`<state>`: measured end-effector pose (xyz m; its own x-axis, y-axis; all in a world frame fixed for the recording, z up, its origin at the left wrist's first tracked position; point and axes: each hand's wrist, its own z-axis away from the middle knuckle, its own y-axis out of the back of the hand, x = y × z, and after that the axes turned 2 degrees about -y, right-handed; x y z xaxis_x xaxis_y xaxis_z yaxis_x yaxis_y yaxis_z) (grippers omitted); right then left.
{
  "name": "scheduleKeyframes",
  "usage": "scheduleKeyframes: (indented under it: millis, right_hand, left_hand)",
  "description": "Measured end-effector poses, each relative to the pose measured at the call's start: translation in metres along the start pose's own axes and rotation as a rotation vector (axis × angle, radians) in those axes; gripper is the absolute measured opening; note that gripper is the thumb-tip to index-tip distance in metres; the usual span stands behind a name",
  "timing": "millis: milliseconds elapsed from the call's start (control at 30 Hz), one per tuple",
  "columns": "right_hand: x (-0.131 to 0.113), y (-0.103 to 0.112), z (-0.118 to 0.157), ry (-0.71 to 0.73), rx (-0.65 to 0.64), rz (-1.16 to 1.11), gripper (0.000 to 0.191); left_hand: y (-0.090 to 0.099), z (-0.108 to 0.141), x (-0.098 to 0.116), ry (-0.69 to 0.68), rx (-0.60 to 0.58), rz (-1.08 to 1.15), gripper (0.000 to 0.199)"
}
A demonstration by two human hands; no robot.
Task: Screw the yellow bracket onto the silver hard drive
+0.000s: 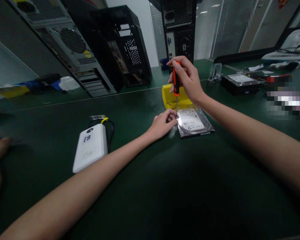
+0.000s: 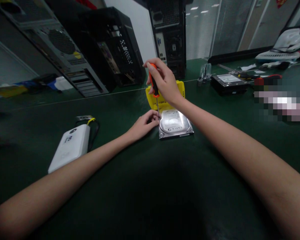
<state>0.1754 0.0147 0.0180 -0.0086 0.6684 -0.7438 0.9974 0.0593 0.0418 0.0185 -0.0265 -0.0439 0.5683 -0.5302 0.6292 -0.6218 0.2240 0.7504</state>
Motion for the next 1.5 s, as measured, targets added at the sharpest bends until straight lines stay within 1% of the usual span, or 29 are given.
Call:
scheduleKeyframes:
  millis: [300,600,900,1267,1367,1500]
  right_hand:
    - [0.0,0.005,-0.004,-0.013,-0.032,0.021,0.047]
    - [-0.003,0.003,-0.003,-0.011,-0.011,-0.006,0.042]
    - [0.002,0.008,-0.002,-0.044,-0.059,-0.031,0.045]
    - [0.006,0.015,-0.006,0.052,-0.06,0.131,0.047]
    - [0.005,0.017,-0.006,0.052,-0.058,0.146,0.046]
    - [0.004,0.017,-0.007,0.028,-0.053,0.124,0.041]
  left_hand:
    - [0.001,0.0,0.001,0.004,0.003,-0.022,0.022]
    - [0.001,0.001,0.0,0.007,0.006,-0.034,0.023]
    - [0.001,0.002,-0.002,-0.004,0.012,-0.031,0.023]
    - [0.003,0.001,-0.001,-0.011,0.0,-0.031,0.022]
    - [0.003,0.001,-0.001,-0.005,-0.001,-0.032,0.022]
    - [0.003,0.002,-0.002,-0.013,0.008,-0.028,0.024]
